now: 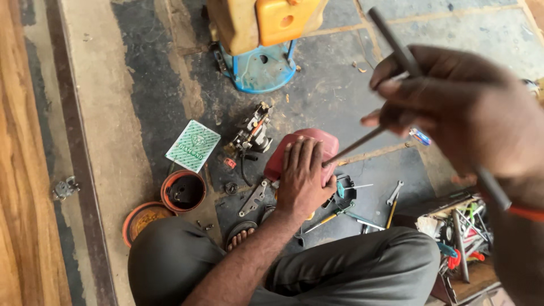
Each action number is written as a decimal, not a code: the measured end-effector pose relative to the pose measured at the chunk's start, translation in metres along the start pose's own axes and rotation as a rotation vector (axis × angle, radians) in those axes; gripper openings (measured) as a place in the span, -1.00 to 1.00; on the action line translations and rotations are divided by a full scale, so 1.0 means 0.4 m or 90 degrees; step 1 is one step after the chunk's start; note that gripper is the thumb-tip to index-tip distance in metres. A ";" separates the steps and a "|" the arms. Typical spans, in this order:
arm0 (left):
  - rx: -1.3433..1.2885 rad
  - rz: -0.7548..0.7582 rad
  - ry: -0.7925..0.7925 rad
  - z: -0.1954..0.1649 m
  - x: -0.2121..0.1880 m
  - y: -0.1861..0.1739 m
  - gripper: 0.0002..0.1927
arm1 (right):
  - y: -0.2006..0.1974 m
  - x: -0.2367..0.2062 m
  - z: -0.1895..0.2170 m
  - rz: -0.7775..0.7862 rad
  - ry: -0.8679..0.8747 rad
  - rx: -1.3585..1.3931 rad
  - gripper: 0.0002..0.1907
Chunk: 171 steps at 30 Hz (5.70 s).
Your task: The person sits on the floor of a small-engine repair shop reassembling a lawnmower engine. They align and press the cylinder head onto the engine block, tighten fasteners with a screwdriver, fit the red fuel tank cover over the engine, and tighten bolts using a long T-handle socket wrench, picking small parts from a pot beside them.
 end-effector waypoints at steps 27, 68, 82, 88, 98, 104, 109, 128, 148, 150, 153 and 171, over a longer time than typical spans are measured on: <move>-0.003 0.217 0.058 0.005 -0.038 -0.058 0.02 | -0.395 -0.391 -0.480 -0.569 -0.255 -0.322 -0.79; -0.090 0.124 -0.015 0.001 -0.030 -0.011 -0.10 | -0.189 -0.288 -1.130 -0.473 0.227 0.180 -0.51; -0.256 0.226 -0.234 0.111 -0.052 0.047 0.35 | 0.143 -0.282 -1.082 -0.305 0.011 0.067 -0.27; -0.351 0.177 -0.344 0.181 -0.084 0.085 0.24 | 0.181 -0.265 -1.072 -0.243 0.058 0.190 -0.29; -0.458 0.202 -0.354 0.199 -0.099 0.090 0.17 | 0.219 -0.270 -1.034 -0.292 0.086 0.290 -0.36; -0.475 0.195 -0.340 0.193 -0.101 0.082 0.18 | 0.191 -0.290 -1.018 -0.328 0.072 0.237 -0.27; -0.454 0.207 -0.371 0.201 -0.102 0.084 0.22 | 0.191 -0.288 -1.010 -0.331 0.075 0.232 -0.24; -0.425 -0.073 -0.238 0.134 -0.158 -0.444 -0.11 | 0.106 -0.295 -1.104 -0.418 0.075 0.277 -0.04; -0.861 0.071 -0.689 0.488 -0.789 -0.187 -0.08 | -0.016 -0.226 -1.172 -0.213 0.406 -0.270 -0.28; -1.043 0.090 -0.693 0.519 -0.823 -0.127 -0.07 | 0.012 -0.204 -1.174 -0.196 0.463 -0.408 -0.25; -1.086 0.010 -0.714 0.593 -0.852 -0.031 -0.12 | -0.010 -0.254 -1.161 -0.172 0.523 -0.541 -0.21; -0.934 0.038 -0.921 0.639 -0.962 0.048 -0.35 | -0.104 -0.427 -1.139 0.097 0.678 -0.584 -0.09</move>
Point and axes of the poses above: each hand's wrist, its own x-axis towards the middle knuckle, its own y-axis out of the palm, z = x × y, the point moved 2 cm from there along x, towards the middle knuckle, and after that the axes turned 5 degrees about -y, right-handed, at the moved point
